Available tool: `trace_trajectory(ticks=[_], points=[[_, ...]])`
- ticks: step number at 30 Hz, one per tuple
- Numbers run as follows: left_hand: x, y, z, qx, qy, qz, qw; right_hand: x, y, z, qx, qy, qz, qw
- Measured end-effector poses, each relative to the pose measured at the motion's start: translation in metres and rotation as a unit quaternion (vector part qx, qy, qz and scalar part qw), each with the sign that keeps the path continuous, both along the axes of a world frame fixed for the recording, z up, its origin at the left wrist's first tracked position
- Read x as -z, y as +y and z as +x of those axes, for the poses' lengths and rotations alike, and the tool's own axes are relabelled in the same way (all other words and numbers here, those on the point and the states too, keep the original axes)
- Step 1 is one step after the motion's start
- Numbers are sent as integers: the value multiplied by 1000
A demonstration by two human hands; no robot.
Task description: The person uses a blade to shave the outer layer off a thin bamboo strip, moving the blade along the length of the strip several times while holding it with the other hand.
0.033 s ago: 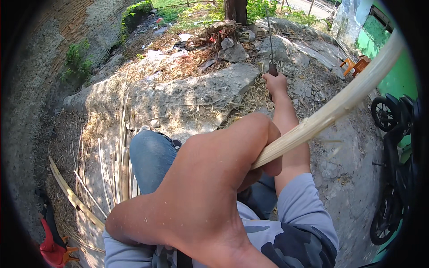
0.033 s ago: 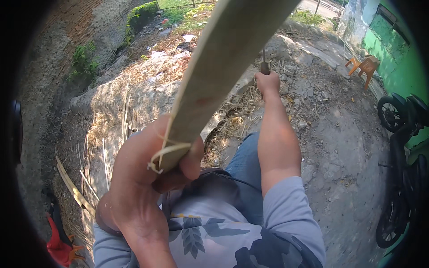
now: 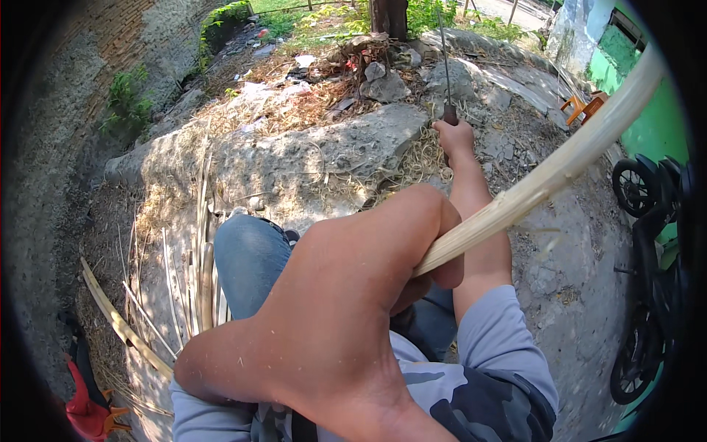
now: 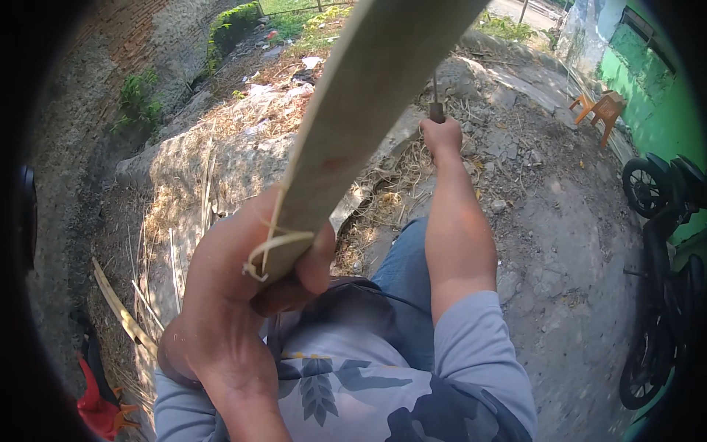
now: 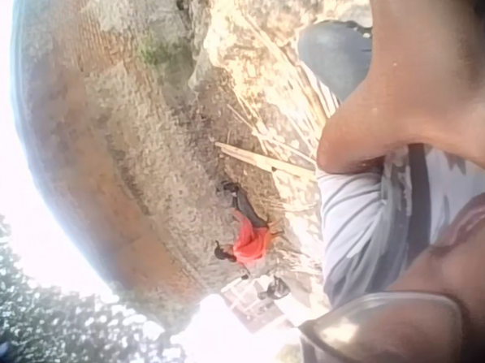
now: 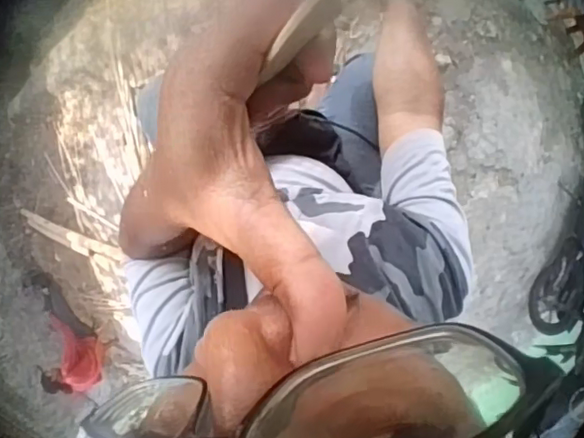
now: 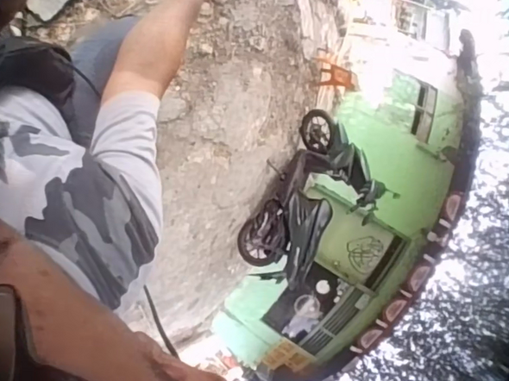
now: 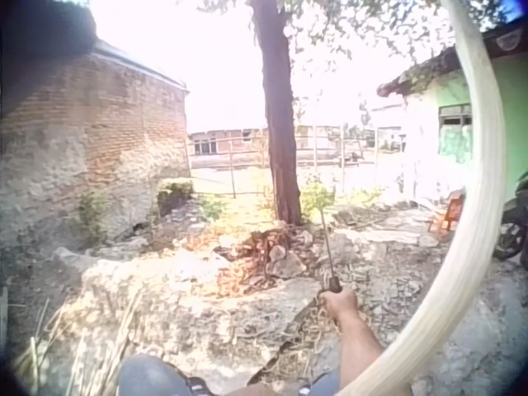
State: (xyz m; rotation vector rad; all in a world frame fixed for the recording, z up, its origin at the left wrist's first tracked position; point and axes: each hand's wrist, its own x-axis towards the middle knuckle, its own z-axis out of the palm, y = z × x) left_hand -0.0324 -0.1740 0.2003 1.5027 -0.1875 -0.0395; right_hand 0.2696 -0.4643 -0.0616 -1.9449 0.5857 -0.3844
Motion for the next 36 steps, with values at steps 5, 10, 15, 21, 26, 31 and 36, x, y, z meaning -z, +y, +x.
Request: trace_trajectory(ticks=[5, 10, 15, 21, 26, 31, 36], points=[[-1, 11, 15, 107, 66, -38, 991, -7, 5, -2, 2, 0, 20, 1000], [-2, 12, 19, 148, -8, 108, 983, -6, 12, -3, 10, -43, 6, 999], [-1, 9, 27, 187, -66, 136, 971, 3, 3, 2, 22, -49, 7, 999], [6, 10, 37, 208, -103, 135, 963, -4, 3, -3, 0, -7, 23, 1000], [9, 9, 42, 216, -111, 140, 960, -7, 9, -5, 14, -26, 48, 998], [14, 13, 47, 216, -98, 136, 962, 4, 4, 1, 4, -81, 99, 992], [14, 17, 46, 223, -127, 148, 955, -6, 5, 0, -16, 1, 45, 999]])
